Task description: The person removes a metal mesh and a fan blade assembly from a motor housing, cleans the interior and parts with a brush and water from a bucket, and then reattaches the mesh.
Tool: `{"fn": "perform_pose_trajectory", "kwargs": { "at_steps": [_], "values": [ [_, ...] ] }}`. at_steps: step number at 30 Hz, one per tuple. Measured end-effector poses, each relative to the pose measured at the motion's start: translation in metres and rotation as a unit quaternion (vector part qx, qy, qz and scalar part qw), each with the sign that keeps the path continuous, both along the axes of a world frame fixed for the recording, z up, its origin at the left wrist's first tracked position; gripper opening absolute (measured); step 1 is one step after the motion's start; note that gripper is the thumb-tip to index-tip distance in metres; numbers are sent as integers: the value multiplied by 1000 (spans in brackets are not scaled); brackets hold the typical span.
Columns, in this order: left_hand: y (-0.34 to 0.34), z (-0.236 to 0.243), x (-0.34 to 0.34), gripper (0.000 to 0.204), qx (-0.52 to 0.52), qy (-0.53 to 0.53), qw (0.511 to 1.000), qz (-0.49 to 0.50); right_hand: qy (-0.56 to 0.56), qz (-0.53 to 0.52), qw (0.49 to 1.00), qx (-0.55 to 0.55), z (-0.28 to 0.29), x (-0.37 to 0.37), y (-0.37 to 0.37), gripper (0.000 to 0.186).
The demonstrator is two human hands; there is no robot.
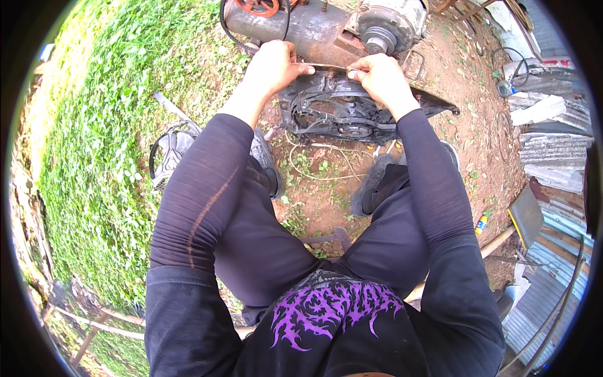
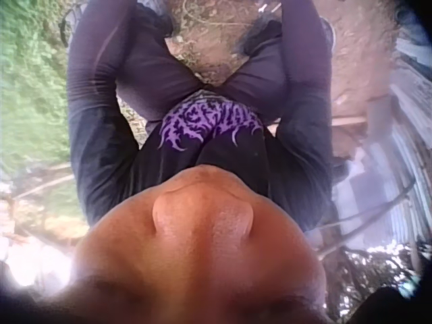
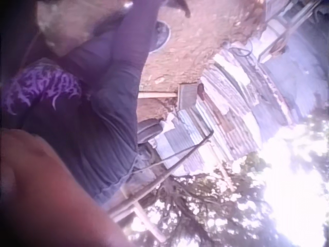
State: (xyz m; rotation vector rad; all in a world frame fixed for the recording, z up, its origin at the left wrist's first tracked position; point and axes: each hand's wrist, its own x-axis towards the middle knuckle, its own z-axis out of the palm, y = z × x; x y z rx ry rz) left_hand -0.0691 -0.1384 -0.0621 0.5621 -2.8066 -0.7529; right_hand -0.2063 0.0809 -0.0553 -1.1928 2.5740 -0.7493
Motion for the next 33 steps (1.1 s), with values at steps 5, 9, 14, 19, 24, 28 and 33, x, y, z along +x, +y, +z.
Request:
{"fn": "perform_pose_trajectory", "kwargs": {
  "at_steps": [5,9,14,19,24,28,33],
  "values": [
    [5,-1,-2,50,-6,2,1000,-9,-1,-5,1000,-10,-3,1,1,19],
    [7,1,-1,49,-4,-3,1000,-15,4,5,1000,-20,-3,-1,4,20],
    [9,5,-3,48,-21,-14,999,-28,-4,7,999,-33,-11,-4,6,20],
    [9,4,-1,47,-27,-30,999,-23,-10,22,1000,-6,-2,-1,5,23],
    [-3,7,10,39,7,-1,998,-60,-20,19,999,-17,-6,-2,7,21],
    [-18,8,16,21,56,-9,996,-75,-1,52,998,-46,-13,1,-4,21],
    [-22,15,16,18,99,-61,990,-80,128,147,976,-98,-38,42,-57,24]
  ]
}}
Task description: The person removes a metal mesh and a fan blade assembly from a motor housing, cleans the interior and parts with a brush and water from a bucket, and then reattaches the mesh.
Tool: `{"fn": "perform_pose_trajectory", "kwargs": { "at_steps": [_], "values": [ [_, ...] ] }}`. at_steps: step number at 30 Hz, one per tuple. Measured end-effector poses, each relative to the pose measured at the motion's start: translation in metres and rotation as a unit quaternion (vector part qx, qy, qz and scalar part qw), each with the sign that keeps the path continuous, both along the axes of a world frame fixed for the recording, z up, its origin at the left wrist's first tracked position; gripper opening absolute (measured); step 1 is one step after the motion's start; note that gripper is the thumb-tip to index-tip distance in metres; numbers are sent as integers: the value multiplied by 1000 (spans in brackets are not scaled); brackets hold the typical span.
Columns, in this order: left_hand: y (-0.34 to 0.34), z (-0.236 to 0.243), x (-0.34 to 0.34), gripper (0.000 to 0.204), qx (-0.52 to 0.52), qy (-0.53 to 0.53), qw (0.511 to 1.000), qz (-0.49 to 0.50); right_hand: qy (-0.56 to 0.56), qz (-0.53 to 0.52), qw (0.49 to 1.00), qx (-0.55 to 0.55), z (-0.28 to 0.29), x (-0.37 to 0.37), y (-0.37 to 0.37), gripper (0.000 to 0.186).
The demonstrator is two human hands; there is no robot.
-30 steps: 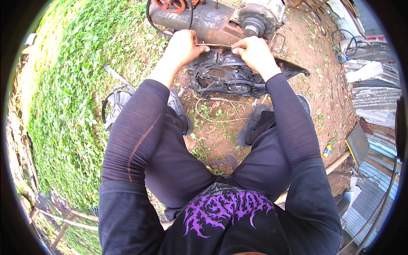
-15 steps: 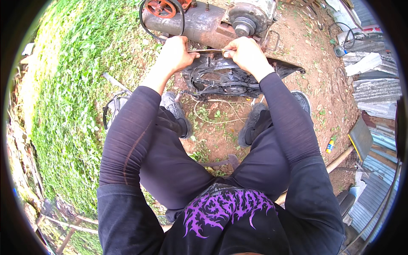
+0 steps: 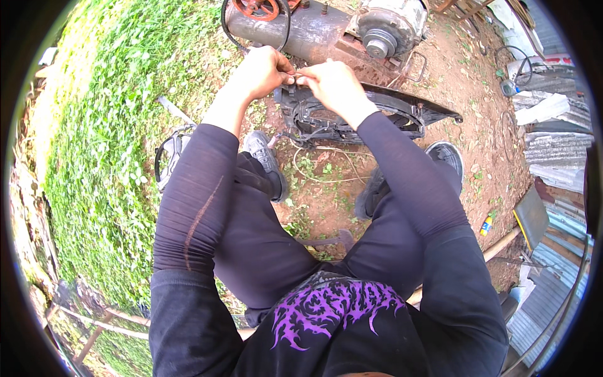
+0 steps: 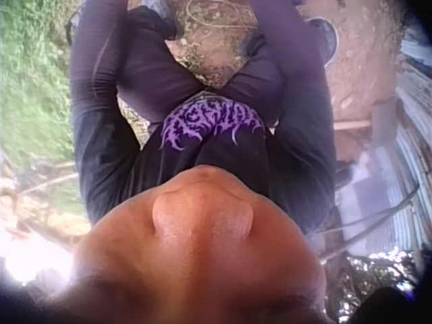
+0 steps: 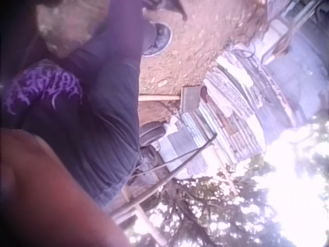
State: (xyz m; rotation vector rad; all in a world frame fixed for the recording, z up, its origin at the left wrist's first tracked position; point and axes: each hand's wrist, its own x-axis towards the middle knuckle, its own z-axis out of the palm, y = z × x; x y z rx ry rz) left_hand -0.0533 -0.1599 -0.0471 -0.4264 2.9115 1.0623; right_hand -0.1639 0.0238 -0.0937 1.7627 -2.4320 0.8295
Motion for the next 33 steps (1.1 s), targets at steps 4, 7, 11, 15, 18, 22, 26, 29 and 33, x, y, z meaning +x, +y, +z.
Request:
{"fn": "perform_pose_trajectory", "kwargs": {
  "at_steps": [4,7,11,15,18,22,26,29,33],
  "values": [
    [4,5,4,18,-26,-1,999,18,-22,-34,995,94,9,-11,14,27],
    [-1,5,6,17,7,-23,999,23,-65,-49,988,130,28,-24,47,23],
    [0,1,6,17,-12,13,1000,6,-62,-51,983,165,28,-36,54,27],
    [2,-3,0,17,-22,33,999,4,24,-10,996,82,2,-9,9,29],
    [-1,-1,3,17,-9,4,1000,18,-25,-22,991,133,13,-13,24,28],
    [-4,-2,1,18,-15,13,1000,9,-25,-64,985,160,24,-48,84,27],
    [-4,0,-2,17,7,1,1000,-7,-8,-136,962,237,41,-61,126,24],
    [-1,-5,-5,15,0,52,999,-7,26,-101,983,154,27,-65,122,23],
    [3,-2,-6,13,-41,30,999,9,85,-13,989,119,19,-46,72,25]
  ]
}}
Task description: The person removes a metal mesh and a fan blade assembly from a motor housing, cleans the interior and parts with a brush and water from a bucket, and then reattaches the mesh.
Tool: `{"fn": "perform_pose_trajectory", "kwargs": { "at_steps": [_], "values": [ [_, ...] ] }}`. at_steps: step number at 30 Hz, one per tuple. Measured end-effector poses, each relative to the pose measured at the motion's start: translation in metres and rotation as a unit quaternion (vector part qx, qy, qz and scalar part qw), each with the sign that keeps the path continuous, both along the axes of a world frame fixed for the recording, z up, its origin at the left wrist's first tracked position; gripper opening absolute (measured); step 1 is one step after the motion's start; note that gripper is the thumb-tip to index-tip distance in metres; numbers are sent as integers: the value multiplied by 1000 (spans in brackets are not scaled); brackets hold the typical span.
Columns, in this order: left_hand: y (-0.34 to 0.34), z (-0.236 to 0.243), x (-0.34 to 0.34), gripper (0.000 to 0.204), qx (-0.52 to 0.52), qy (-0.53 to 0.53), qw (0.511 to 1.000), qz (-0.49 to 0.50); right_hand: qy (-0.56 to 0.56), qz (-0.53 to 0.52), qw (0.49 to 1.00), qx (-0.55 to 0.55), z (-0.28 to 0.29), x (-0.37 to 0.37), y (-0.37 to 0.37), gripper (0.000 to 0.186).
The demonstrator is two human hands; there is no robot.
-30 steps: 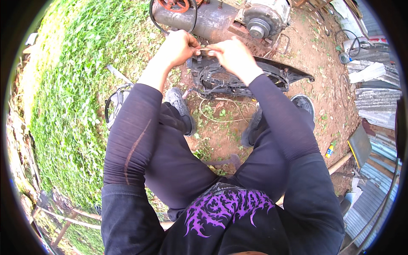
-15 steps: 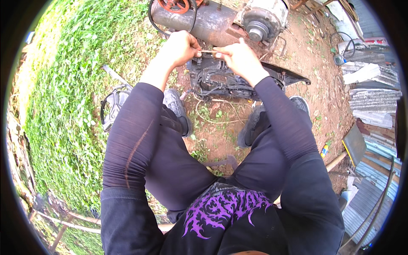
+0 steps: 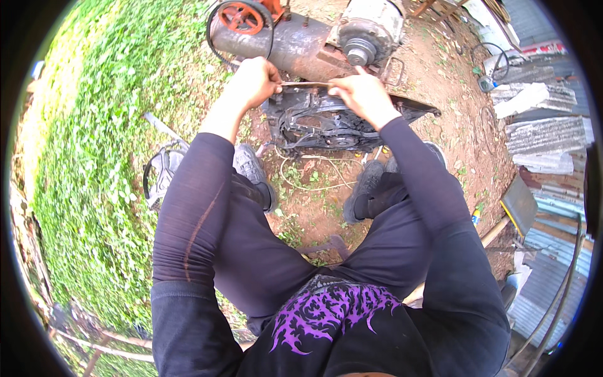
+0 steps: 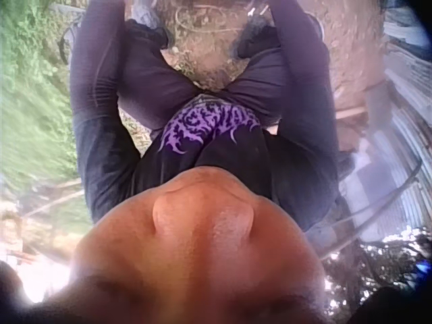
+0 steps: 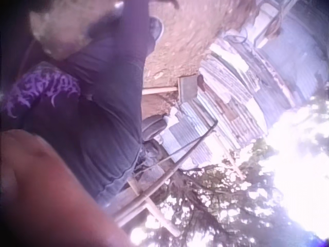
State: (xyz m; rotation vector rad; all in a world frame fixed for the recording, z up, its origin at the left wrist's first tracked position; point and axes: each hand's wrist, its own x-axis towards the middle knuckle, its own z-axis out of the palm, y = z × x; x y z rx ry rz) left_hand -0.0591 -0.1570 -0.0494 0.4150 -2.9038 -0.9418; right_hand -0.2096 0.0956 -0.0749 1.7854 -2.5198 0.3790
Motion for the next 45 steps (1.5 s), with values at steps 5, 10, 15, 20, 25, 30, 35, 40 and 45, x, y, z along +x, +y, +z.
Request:
{"fn": "perform_pose_trajectory", "kwargs": {
  "at_steps": [5,10,15,20,25,30,35,40,45],
  "values": [
    [1,8,-8,14,8,-27,1000,-3,6,-18,999,-37,-8,-2,7,24],
    [0,3,-8,15,-2,-29,999,16,-108,-144,984,-14,18,-24,67,25],
    [0,11,-10,15,22,-56,998,-12,-95,-90,990,-46,11,-29,70,24],
    [1,11,-9,15,1,-30,999,-20,-29,9,995,-99,-9,0,-2,25],
    [-2,5,-8,16,7,-54,998,8,-103,-19,993,-60,-7,-14,12,23],
    [-2,6,-10,16,14,-62,998,-3,-183,-88,978,56,20,-52,85,24],
    [7,6,-8,14,-36,1,999,-6,-20,-25,999,22,12,-48,74,26],
    [1,4,-4,16,-40,-53,997,-47,-60,5,998,27,-3,15,-15,27],
    [0,8,-8,15,5,-79,997,6,-85,-25,993,77,-3,-31,46,33]
  ]
}}
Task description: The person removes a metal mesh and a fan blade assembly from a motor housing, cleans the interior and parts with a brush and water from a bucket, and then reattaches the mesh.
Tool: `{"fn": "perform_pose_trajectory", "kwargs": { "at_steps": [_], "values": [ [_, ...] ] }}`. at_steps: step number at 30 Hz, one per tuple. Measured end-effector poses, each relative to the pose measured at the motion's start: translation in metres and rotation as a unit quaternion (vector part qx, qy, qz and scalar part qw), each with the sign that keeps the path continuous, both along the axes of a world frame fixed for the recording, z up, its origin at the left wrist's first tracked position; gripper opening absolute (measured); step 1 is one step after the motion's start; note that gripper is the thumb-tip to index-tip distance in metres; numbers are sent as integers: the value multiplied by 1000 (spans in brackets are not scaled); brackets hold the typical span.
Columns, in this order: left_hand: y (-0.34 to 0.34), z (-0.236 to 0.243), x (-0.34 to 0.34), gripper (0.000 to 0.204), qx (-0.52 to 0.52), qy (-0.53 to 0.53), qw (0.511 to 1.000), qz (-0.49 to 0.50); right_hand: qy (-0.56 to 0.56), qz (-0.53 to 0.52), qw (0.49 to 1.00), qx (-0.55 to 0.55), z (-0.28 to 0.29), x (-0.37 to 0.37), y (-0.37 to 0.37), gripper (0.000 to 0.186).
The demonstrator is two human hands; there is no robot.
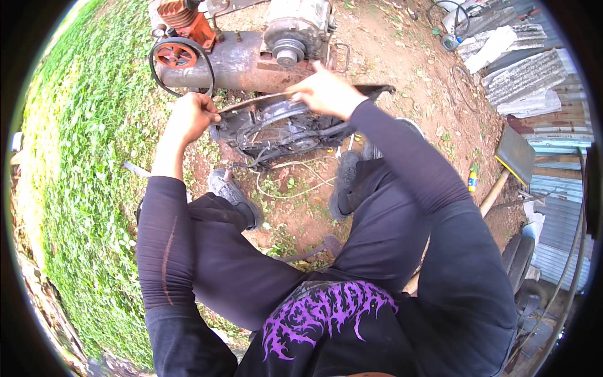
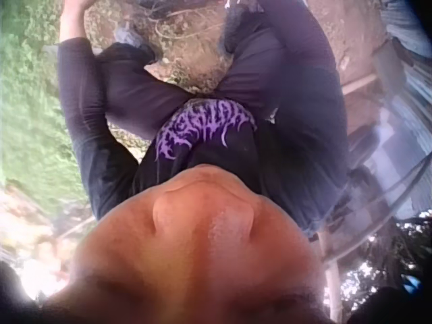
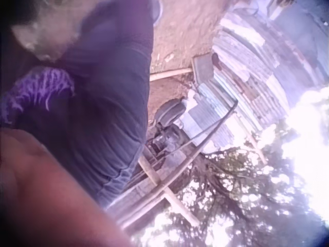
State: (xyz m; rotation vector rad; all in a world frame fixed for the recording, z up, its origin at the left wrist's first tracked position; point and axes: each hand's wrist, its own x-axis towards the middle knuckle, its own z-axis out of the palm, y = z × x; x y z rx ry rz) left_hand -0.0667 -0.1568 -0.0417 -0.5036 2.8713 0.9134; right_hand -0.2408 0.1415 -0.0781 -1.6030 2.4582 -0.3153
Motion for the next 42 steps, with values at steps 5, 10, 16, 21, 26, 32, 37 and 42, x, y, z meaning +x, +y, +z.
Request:
{"fn": "perform_pose_trajectory", "kwargs": {
  "at_steps": [5,10,16,21,26,32,37,42],
  "values": [
    [-3,-5,-8,17,11,-8,1000,-10,-21,-81,996,34,22,-64,118,25],
    [-10,-15,-13,17,-23,22,999,-28,60,-103,992,51,15,-78,143,26],
    [-3,-3,-13,17,-19,14,1000,-19,60,-114,992,6,8,-64,113,28],
    [0,0,-15,21,-17,-2,1000,-1,-7,-279,960,1,17,-74,157,27],
    [2,5,-15,22,-41,-18,999,-17,39,-171,984,33,23,-65,119,29],
    [-4,-1,-10,22,-7,-3,1000,5,33,-140,988,51,31,-60,103,20],
    [1,-2,-17,19,-25,11,1000,-13,-33,-240,970,18,19,-95,154,24],
    [-4,-4,-15,17,-10,-1,1000,-6,-14,-126,992,23,18,-83,117,26]
  ]
}}
